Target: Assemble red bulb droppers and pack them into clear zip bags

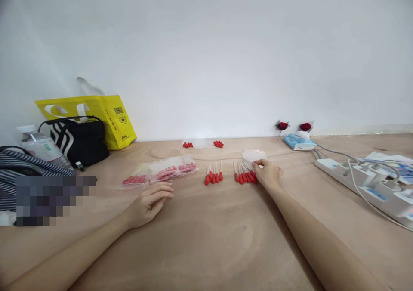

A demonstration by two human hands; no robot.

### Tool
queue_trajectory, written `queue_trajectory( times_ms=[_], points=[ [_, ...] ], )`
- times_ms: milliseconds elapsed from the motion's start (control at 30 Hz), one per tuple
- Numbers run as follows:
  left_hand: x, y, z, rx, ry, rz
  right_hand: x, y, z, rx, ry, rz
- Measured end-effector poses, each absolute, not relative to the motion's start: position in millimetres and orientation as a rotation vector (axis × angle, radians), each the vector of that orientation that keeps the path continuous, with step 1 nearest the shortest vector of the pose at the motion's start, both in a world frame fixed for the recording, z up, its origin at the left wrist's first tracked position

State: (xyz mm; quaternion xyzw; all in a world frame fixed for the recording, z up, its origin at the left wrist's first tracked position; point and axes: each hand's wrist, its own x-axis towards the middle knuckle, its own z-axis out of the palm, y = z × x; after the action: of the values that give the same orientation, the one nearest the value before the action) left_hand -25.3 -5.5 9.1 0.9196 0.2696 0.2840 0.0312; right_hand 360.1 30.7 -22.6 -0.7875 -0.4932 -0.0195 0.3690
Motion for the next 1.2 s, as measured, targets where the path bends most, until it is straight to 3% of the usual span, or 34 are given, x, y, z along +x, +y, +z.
queue_trajectory(
  times_ms=[233, 333, 433, 600, 833, 933, 1067, 1200],
  points=[
    [-24, -4, 8, 2.840, 0.783, 0.867, 350, 20, -10, -1.659, -1.207, -0.404],
    [-25, -4, 8, 2.838, 0.781, 0.859, 337, 10, -1, -1.481, -1.203, -0.377],
    [-27, -5, 8, 2.840, 0.833, 0.847, 315, -7, 8, -1.275, -1.313, -0.098],
    [-18, -18, 11, 2.815, 0.967, 0.944, 263, -48, 11, -0.896, -1.723, 0.647],
    [15, -45, 18, 2.728, 0.562, 0.795, 227, -71, 8, -0.677, -1.894, 1.326],
    [9, -38, 18, 2.656, 0.524, 0.692, 239, -56, 5, -0.835, -1.941, 1.132],
    [-10, -19, 20, 2.680, 0.777, 0.651, 263, -25, 0, -1.297, -1.912, 0.408],
    [-7, -25, 24, 2.594, 1.173, 0.742, 274, 2, 0, -1.796, -1.828, 0.174]
  ],
)
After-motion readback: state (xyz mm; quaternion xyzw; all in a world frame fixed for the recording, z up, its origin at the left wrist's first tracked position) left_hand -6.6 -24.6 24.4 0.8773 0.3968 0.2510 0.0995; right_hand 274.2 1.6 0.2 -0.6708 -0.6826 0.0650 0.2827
